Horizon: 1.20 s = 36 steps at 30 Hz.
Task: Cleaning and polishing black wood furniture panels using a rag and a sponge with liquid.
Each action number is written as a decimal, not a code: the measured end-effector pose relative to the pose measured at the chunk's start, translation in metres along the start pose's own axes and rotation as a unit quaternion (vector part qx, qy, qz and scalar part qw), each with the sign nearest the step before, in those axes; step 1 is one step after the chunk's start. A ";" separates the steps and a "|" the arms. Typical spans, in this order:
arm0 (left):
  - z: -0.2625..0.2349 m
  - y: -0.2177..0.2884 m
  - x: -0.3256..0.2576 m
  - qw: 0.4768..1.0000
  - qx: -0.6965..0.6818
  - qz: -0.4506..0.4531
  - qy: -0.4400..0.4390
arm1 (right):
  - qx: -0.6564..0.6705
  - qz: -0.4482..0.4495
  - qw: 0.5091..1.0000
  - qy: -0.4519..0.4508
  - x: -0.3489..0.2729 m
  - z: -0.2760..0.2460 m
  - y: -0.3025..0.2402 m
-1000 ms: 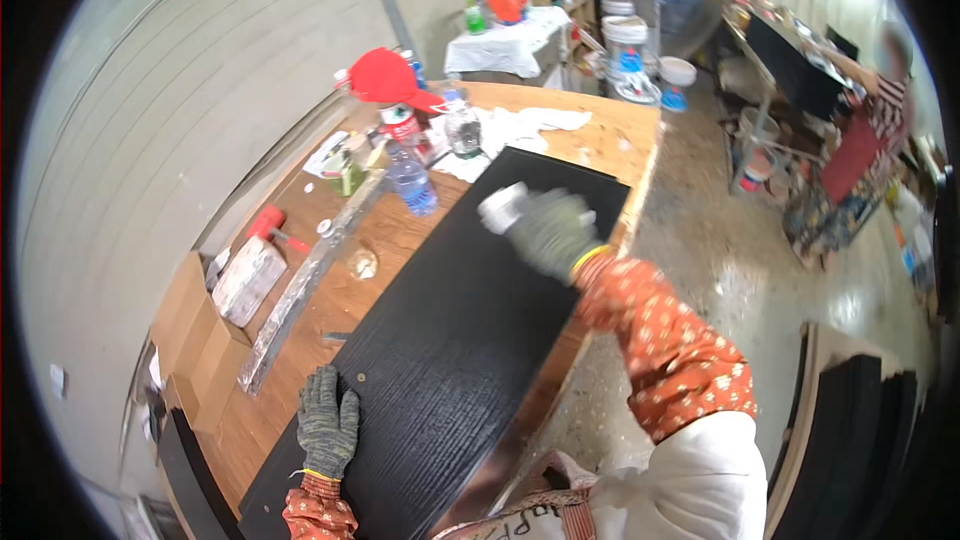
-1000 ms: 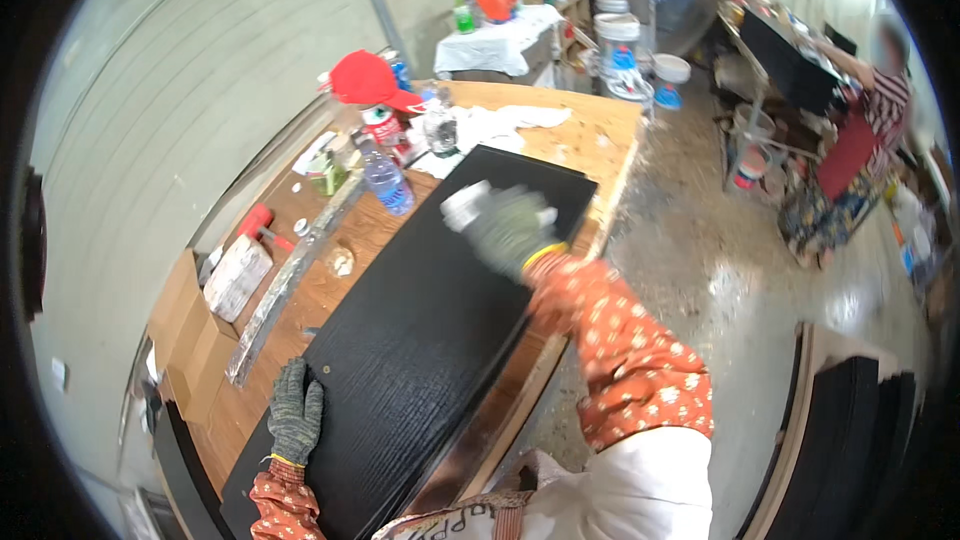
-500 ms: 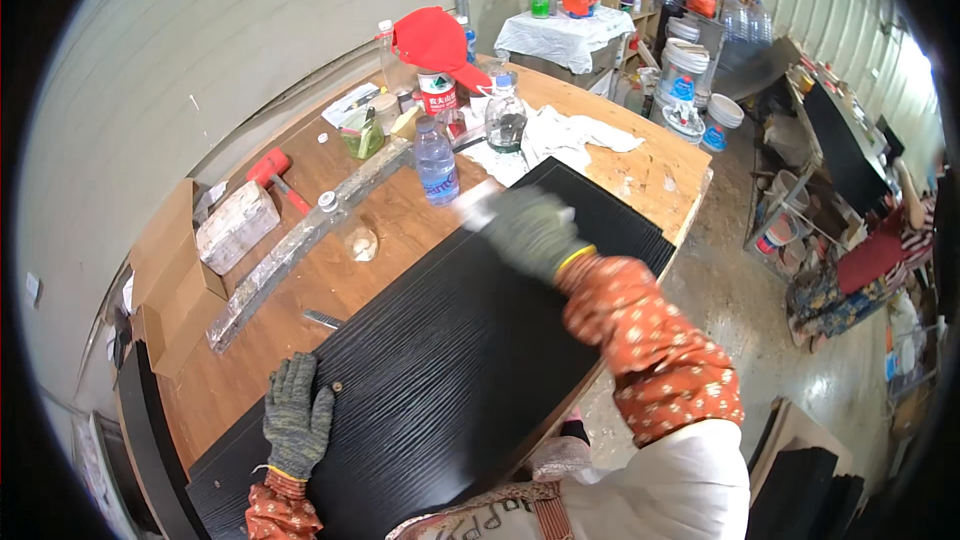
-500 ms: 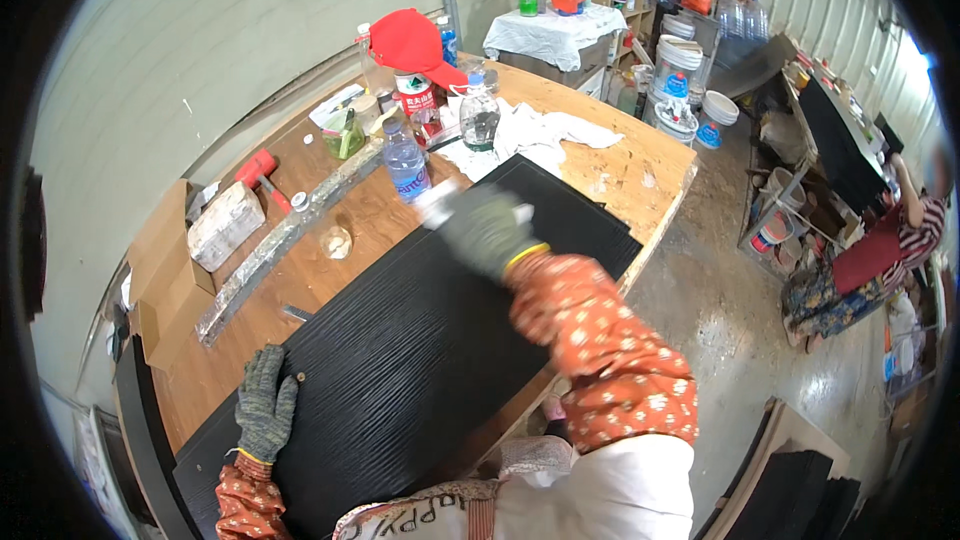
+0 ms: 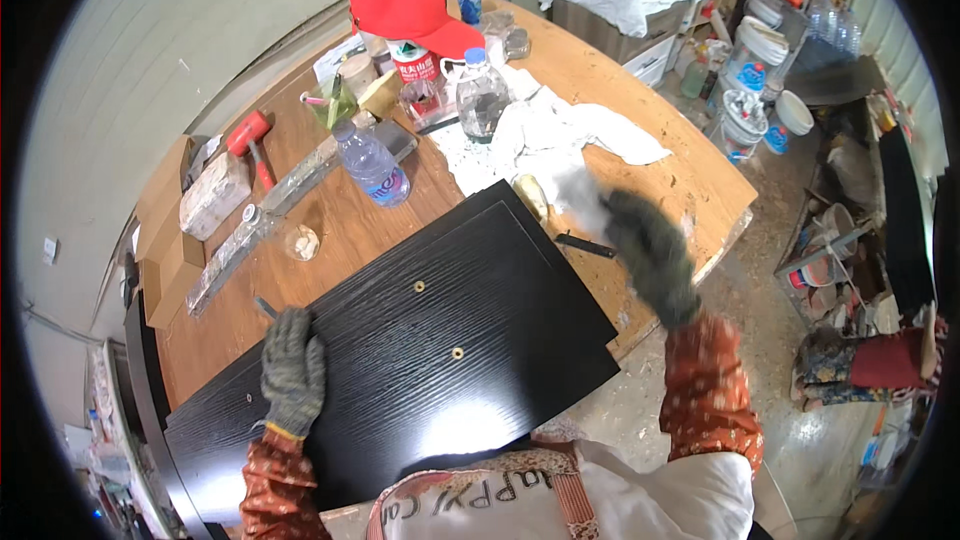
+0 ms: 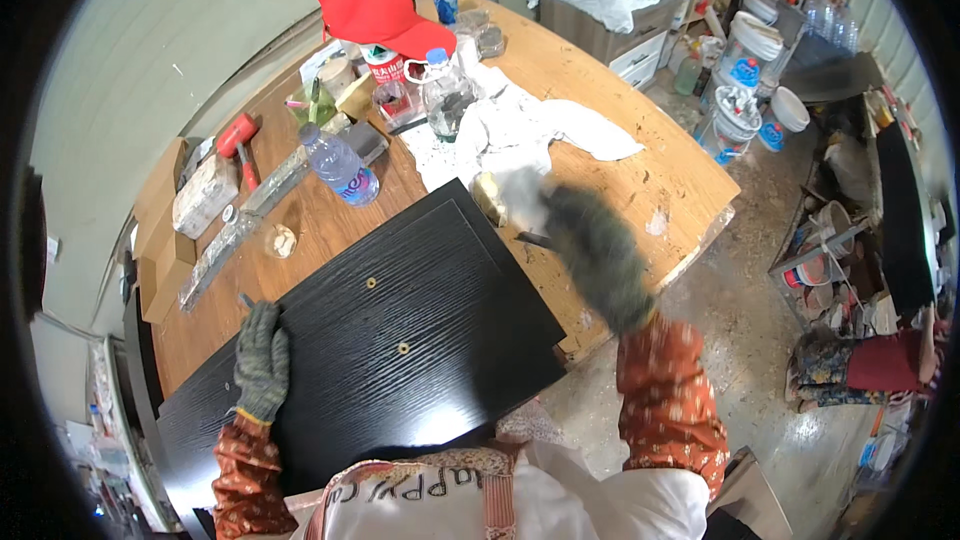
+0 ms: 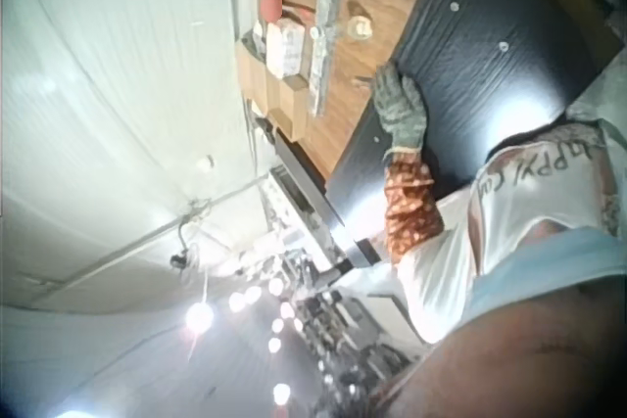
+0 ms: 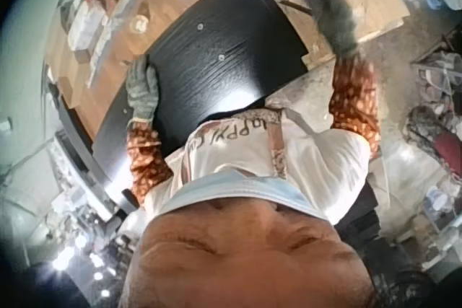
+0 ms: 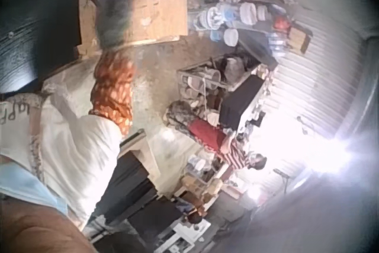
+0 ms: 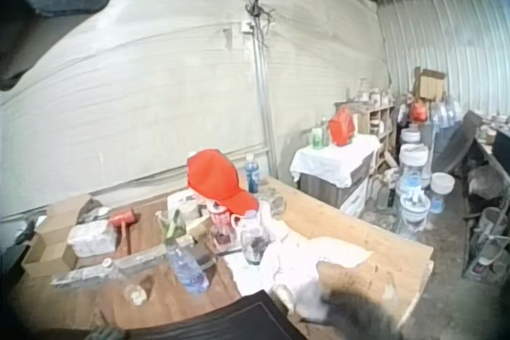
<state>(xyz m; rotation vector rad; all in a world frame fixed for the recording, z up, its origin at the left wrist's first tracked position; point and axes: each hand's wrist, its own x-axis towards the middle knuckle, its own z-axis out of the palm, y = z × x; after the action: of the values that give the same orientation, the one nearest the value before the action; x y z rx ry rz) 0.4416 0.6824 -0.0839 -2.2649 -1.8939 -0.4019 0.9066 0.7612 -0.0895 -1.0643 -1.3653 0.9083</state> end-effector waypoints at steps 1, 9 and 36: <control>0.001 0.022 0.015 1.000 0.010 -0.008 -0.007 | -0.189 -0.173 0.963 -0.086 -0.011 -0.002 -0.006; 0.017 0.074 0.055 0.999 -0.038 0.032 0.006 | -0.398 -0.261 0.877 -0.070 0.008 -0.017 0.030; 0.011 0.150 0.134 0.483 -0.837 -0.053 0.251 | -0.153 -0.436 0.882 -0.087 0.147 0.082 -0.064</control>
<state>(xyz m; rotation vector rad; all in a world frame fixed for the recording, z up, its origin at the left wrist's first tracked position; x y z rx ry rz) 0.6116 0.7838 -0.0465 -1.6566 -0.9658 -3.5789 0.8237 0.8869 0.0094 -0.4696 -1.9360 0.1103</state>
